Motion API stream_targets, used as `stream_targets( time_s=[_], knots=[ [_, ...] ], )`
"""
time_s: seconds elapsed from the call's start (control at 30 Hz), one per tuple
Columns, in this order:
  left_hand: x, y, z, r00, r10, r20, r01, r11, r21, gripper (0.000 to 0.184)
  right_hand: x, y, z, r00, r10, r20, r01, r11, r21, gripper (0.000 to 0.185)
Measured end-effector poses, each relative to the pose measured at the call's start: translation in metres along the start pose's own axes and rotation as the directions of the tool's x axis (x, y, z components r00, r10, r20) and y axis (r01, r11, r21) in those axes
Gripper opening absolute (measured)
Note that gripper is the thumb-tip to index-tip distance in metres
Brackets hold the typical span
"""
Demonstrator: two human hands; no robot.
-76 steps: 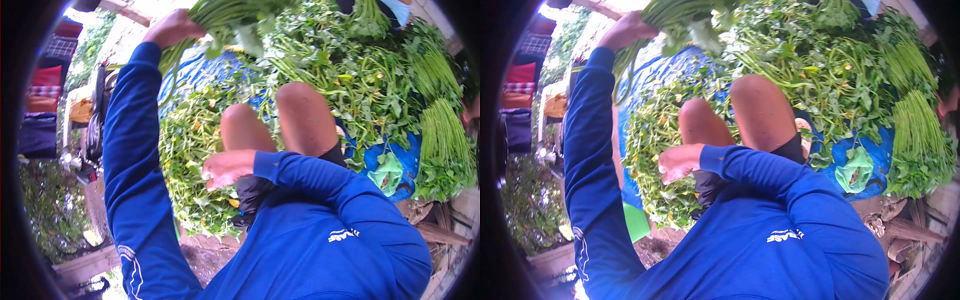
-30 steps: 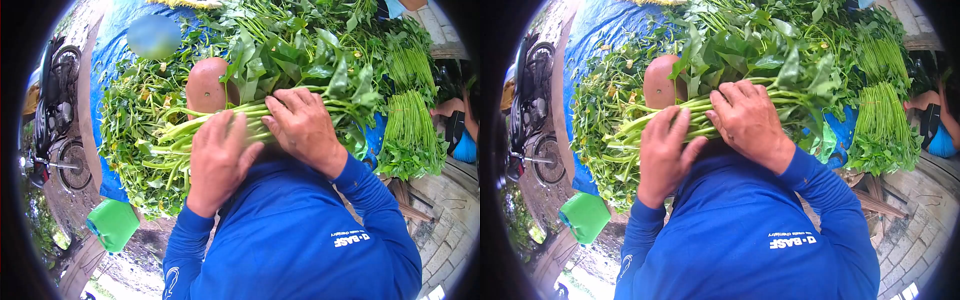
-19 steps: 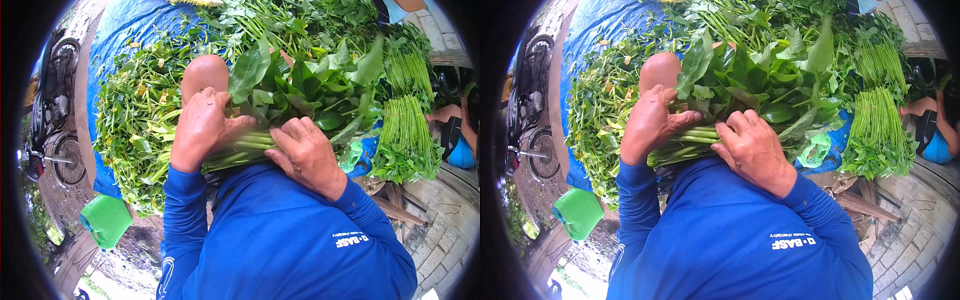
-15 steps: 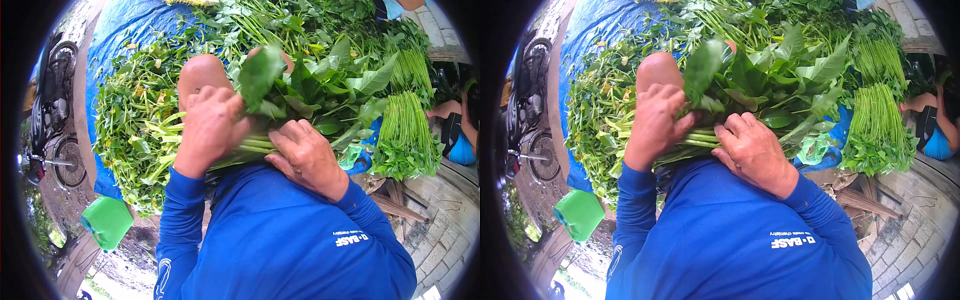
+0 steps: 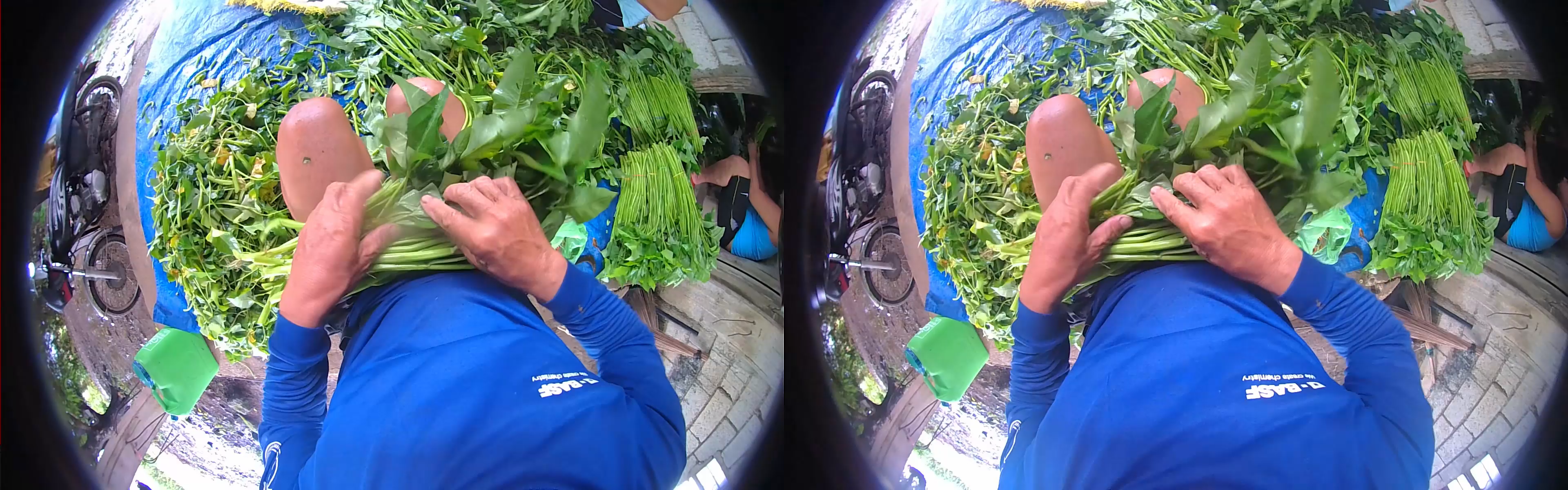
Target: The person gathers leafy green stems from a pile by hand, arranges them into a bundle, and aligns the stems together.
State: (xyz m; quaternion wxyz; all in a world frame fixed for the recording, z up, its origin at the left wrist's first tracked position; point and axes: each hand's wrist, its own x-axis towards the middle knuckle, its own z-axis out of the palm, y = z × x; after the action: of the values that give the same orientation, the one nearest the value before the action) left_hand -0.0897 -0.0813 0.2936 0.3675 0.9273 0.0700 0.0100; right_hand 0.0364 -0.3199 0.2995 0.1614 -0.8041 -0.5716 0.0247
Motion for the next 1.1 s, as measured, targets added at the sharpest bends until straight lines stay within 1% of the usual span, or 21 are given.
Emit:
stream_targets(
  time_s=[0.07,0.1,0.17,0.2,0.3,0.37,0.43,0.5,0.57,0.63,0.67,0.7,0.77,0.8,0.83,0.87,0.9,0.93,0.97,1.03,1.1],
  knots=[
    [0.009,-0.005,-0.004,0.999,0.031,-0.012,-0.031,0.999,-0.022,0.045,-0.001,0.002,0.005,0.997,0.001,-0.078,0.001,1.0,0.021,0.041],
    [0.022,-0.001,-0.01,0.983,-0.065,0.172,0.064,0.998,0.012,0.048,-0.002,0.0,0.006,0.993,0.004,-0.117,0.0,0.999,0.035,0.041],
    [0.056,0.009,-0.021,0.832,-0.256,0.492,0.22,0.967,0.131,0.06,-0.002,-0.001,0.004,0.997,0.021,-0.078,-0.018,0.999,0.038,0.043],
    [0.063,0.0,-0.009,0.898,-0.202,0.391,0.154,0.977,0.149,0.071,-0.003,-0.001,0.002,0.998,0.03,-0.058,-0.028,0.999,0.037,0.045],
    [0.094,0.01,-0.009,0.925,-0.22,0.31,0.134,0.952,0.274,0.069,-0.004,0.001,-0.006,0.999,0.022,-0.044,-0.021,0.999,0.037,0.043],
    [0.109,-0.002,-0.033,0.95,0.21,0.23,-0.303,0.791,0.531,0.063,-0.005,0.004,-0.006,0.998,0.029,-0.064,-0.027,0.999,0.037,0.042],
    [0.107,0.034,-0.066,0.986,-0.042,0.164,-0.04,0.883,0.467,0.058,-0.007,0.003,-0.002,0.996,0.028,-0.079,-0.024,0.998,0.052,0.041],
    [0.115,0.044,-0.064,0.947,-0.126,0.296,-0.007,0.912,0.411,0.064,-0.008,0.006,-0.001,0.994,0.024,-0.105,-0.018,0.999,0.05,0.04],
    [0.134,0.06,-0.039,0.765,-0.502,0.404,0.106,0.716,0.69,0.078,-0.007,0.008,-0.003,0.994,0.025,-0.11,-0.017,0.998,0.065,0.037],
    [0.122,0.011,-0.016,0.685,-0.322,0.654,0.147,0.94,0.309,0.087,-0.004,0.012,-0.003,0.99,0.026,-0.138,-0.011,0.994,0.107,0.033],
    [0.116,-0.013,-0.004,0.619,-0.22,0.754,0.217,0.97,0.105,0.096,0.0,0.019,-0.001,0.988,0.03,-0.154,-0.008,0.99,0.143,0.03],
    [0.109,-0.025,0.003,0.591,-0.153,0.792,0.2,0.979,0.039,0.09,0.003,0.026,0.001,0.987,0.033,-0.158,-0.003,0.983,0.183,0.027],
    [0.091,-0.017,0.022,0.702,0.111,0.704,0.263,0.878,-0.4,0.077,0.022,0.054,0.019,0.98,0.069,-0.187,0.034,0.866,0.499,0.019],
    [0.098,-0.001,0.013,0.572,-0.11,0.813,0.491,0.84,-0.232,0.065,0.027,0.062,0.017,0.986,0.138,-0.095,-0.046,0.769,0.637,0.02],
    [0.096,-0.003,0.017,0.632,-0.05,0.773,0.461,0.826,-0.323,0.061,0.035,0.067,0.009,0.982,0.187,-0.004,-0.121,0.652,0.749,0.021],
    [0.091,-0.01,0.022,0.69,0.007,0.724,0.423,0.808,-0.41,0.057,0.041,0.065,-0.003,0.954,0.254,-0.158,-0.055,0.67,0.74,0.021],
    [0.088,-0.014,0.025,0.744,0.057,0.666,0.383,0.78,-0.495,0.053,0.042,0.061,-0.023,0.942,0.262,-0.211,-0.027,0.683,0.73,0.021],
    [0.091,-0.007,0.022,0.713,-0.066,0.698,0.382,0.871,-0.309,0.046,0.043,0.058,-0.043,0.927,0.269,-0.262,0.0,0.696,0.718,0.022],
    [0.089,-0.015,0.025,0.733,-0.008,0.68,0.32,0.886,-0.335,0.046,0.038,0.053,-0.054,0.976,0.146,-0.164,0.014,0.702,0.712,0.02],
    [0.091,-0.041,0.038,0.771,0.125,0.625,0.165,0.908,-0.385,0.046,0.022,0.022,-0.053,0.998,-0.04,0.055,-0.004,0.768,0.641,0.03],
    [0.094,-0.045,0.043,0.762,0.128,0.635,0.128,0.931,-0.341,0.041,0.009,-0.001,-0.034,0.993,-0.032,0.118,-0.009,0.943,0.333,0.037]
  ],
)
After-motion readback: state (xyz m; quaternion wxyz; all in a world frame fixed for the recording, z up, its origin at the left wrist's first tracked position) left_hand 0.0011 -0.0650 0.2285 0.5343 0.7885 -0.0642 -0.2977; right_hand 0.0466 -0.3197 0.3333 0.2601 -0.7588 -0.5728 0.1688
